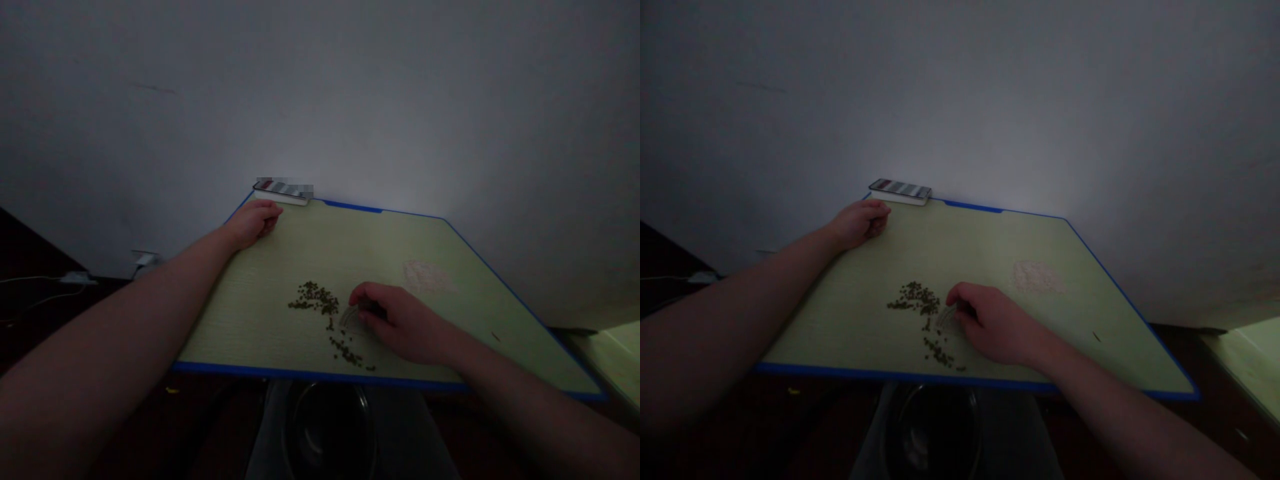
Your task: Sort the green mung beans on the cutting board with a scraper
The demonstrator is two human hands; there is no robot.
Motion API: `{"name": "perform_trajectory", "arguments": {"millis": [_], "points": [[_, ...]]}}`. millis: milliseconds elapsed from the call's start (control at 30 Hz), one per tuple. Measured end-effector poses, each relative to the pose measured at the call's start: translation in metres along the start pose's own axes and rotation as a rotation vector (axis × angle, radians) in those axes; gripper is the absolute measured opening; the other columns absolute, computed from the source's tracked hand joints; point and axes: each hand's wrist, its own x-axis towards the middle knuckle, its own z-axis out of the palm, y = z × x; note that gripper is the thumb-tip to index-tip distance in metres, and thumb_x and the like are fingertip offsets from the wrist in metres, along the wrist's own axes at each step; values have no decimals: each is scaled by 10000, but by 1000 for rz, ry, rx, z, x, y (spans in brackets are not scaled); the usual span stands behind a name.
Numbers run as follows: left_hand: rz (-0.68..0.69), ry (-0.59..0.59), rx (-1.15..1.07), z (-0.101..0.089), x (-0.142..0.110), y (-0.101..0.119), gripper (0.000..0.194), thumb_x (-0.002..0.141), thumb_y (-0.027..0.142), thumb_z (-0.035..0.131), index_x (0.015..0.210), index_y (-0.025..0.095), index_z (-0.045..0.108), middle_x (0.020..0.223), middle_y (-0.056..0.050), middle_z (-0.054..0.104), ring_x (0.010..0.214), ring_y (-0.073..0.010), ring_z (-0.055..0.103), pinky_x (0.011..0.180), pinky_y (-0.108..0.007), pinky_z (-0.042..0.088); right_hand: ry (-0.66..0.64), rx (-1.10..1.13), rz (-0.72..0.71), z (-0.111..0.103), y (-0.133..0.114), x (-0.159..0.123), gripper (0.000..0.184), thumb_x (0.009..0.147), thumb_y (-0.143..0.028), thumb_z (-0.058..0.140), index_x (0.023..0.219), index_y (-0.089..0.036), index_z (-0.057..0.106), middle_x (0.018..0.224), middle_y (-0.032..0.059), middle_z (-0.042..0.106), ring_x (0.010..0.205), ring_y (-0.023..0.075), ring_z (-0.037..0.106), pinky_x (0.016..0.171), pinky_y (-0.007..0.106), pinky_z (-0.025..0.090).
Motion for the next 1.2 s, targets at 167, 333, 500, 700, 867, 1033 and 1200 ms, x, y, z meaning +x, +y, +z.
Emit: {"name": "perform_trajectory", "arguments": {"millis": [167,333,500,700,867,1033,1200], "points": [[-8,14,5,0,0,0,238,711,182,562,541,173,396,415,57,349,331,-35,299,334,-202,149,2,-19,21,0,-2,-5,181,794,-131,456,937,-195,546,754,2,592,647,119,505,585,249,370],[-1,-7,-1,-1,1,-1,242,712,184,559,538,175,392,418,60,339,330,-37,289,326,-202,145,-2,-5,30,4,-5,-11,185,798,-141,456,950,-193,548,744,0,592,633,112,506,578,241,370],[0,4,4,-2,2,-2,233,707,186,567,539,172,405,416,57,349,331,-38,294,325,-201,152,109,-51,75,12,-8,-13,174,824,-186,441,959,-188,551,750,26,603,645,128,518,582,256,365],[-9,11,6,1,0,0,240,707,176,557,529,175,397,404,52,352,327,-45,291,320,-203,147,188,-65,109,16,-7,-9,183,814,-179,444,964,-183,549,764,41,620,662,140,533,598,268,370],[1,14,6,1,-1,1,242,710,184,562,531,172,400,409,53,348,327,-38,289,321,-198,148,186,-81,85,18,-12,-2,188,807,-180,444,954,-177,561,768,48,628,644,136,529,584,264,365],[-6,18,-2,1,0,0,226,707,173,559,544,176,402,409,56,350,331,-42,301,325,-194,154,200,-133,126,20,-19,-1,178,798,-196,453,942,-180,557,692,30,617,593,132,516,549,262,342],[-3,11,3,0,0,0,231,712,179,559,543,174,402,408,58,348,326,-37,291,325,-198,149,228,-173,153,18,-17,-5,166,792,-193,456,932,-187,544,624,9,598,540,122,492,518,259,308]]}}
